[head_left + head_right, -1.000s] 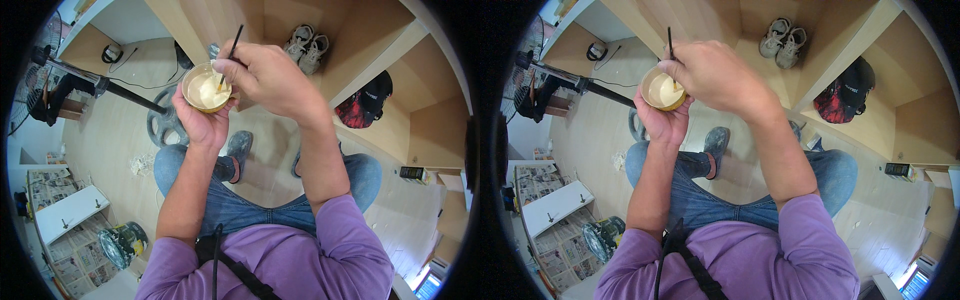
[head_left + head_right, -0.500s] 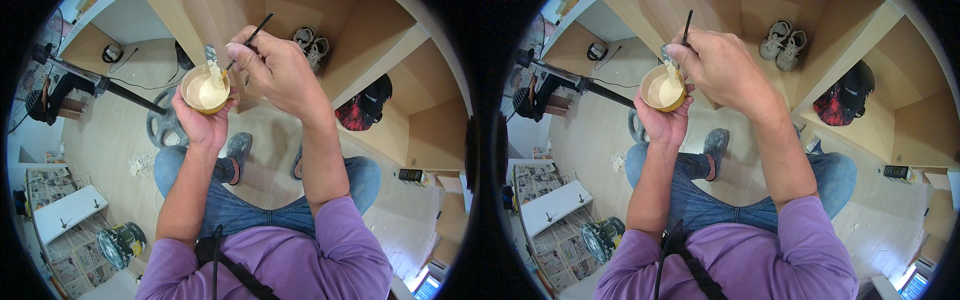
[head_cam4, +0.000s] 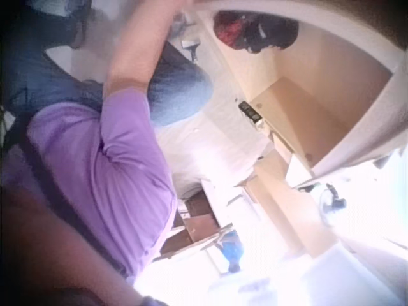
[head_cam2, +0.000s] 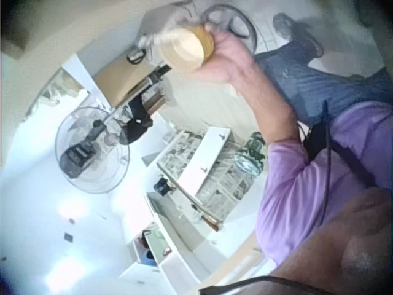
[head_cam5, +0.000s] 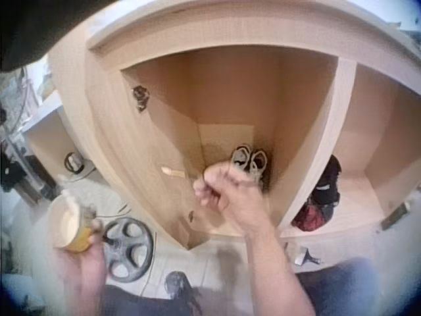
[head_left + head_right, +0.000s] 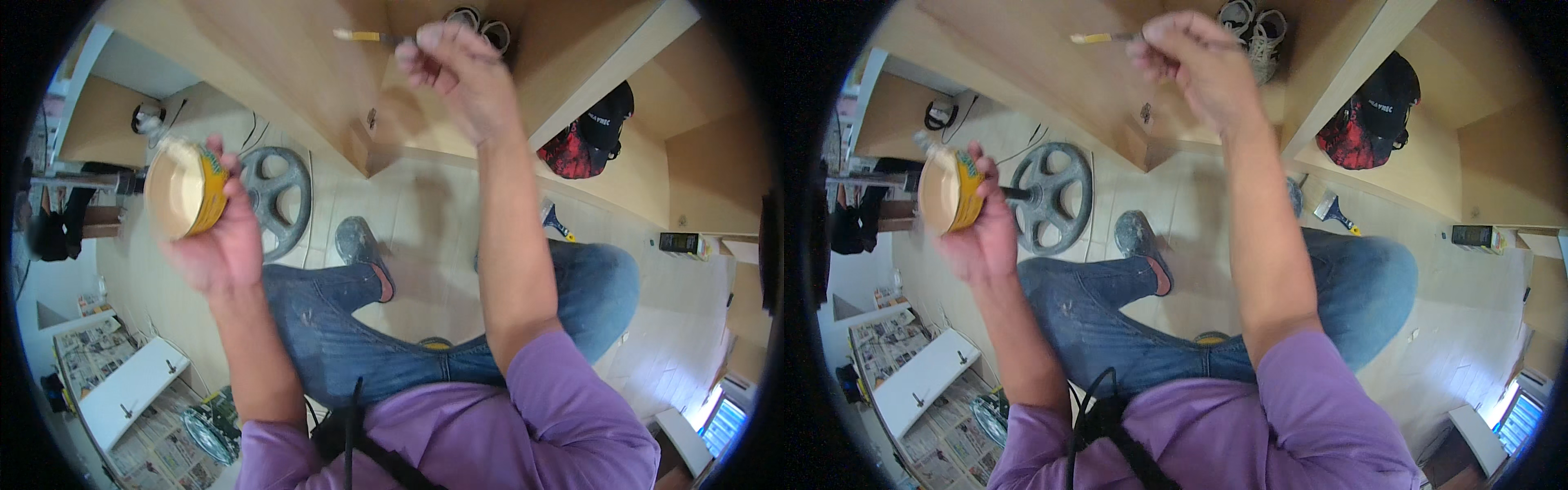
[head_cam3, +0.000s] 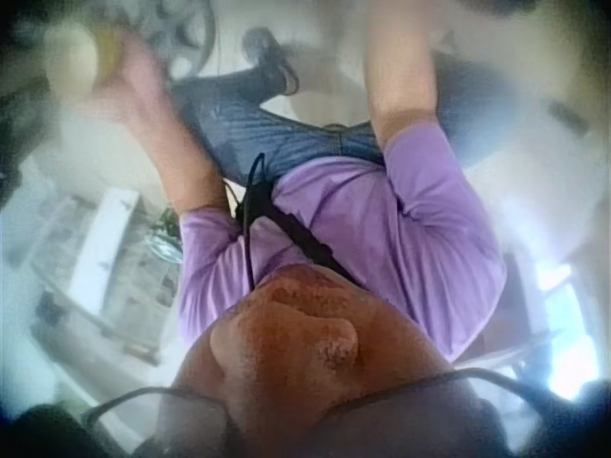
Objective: The person sits on the floor and uses a small brush to apply a light-colored substance to the interior edges and corners of a wooden cabinet. They repeatedly dip the brush into a small container held in their left hand to reload the substance.
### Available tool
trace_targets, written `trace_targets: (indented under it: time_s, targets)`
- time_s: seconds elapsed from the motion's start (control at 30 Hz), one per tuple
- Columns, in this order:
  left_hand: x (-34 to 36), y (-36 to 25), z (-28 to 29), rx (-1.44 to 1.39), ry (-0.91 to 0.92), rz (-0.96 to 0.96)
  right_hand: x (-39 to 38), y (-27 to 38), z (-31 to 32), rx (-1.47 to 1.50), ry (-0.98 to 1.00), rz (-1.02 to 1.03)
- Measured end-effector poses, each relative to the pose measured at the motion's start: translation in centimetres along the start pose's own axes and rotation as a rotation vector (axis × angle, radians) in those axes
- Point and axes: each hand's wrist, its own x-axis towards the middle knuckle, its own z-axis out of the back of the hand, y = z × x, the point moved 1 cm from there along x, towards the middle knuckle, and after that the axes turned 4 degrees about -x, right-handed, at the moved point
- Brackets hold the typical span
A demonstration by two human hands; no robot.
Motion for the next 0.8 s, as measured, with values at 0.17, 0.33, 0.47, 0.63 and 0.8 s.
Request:
trace_targets:
  time_s: [0.17, 0.33, 0.47, 0.63, 0.8]
  targets:
    - [0.0, 0.2, -0.5, -0.056, 0.046, 0.066, -1.0, -12.0, 3.0, 0.260, -0.097, -0.047]
    - [-0.2, 0.1, -0.3, -0.074, -0.016, 0.046, -1.7, -17.6, 1.4, 0.080, -0.336, 0.033]
    - [0.1, 0.4, 0.3, -0.093, -0.059, 0.051, -3.3, -18.6, -1.4, -0.071, -0.345, 0.066]
    - [0.8, 0.6, 0.9, -0.066, -0.068, 0.060, -2.9, -19.1, -2.7, -0.135, -0.325, 0.094]
    - [1.1, 0.9, 1.3, -0.031, -0.104, 0.037, -1.7, -18.4, -3.5, -0.305, -0.325, 0.182]
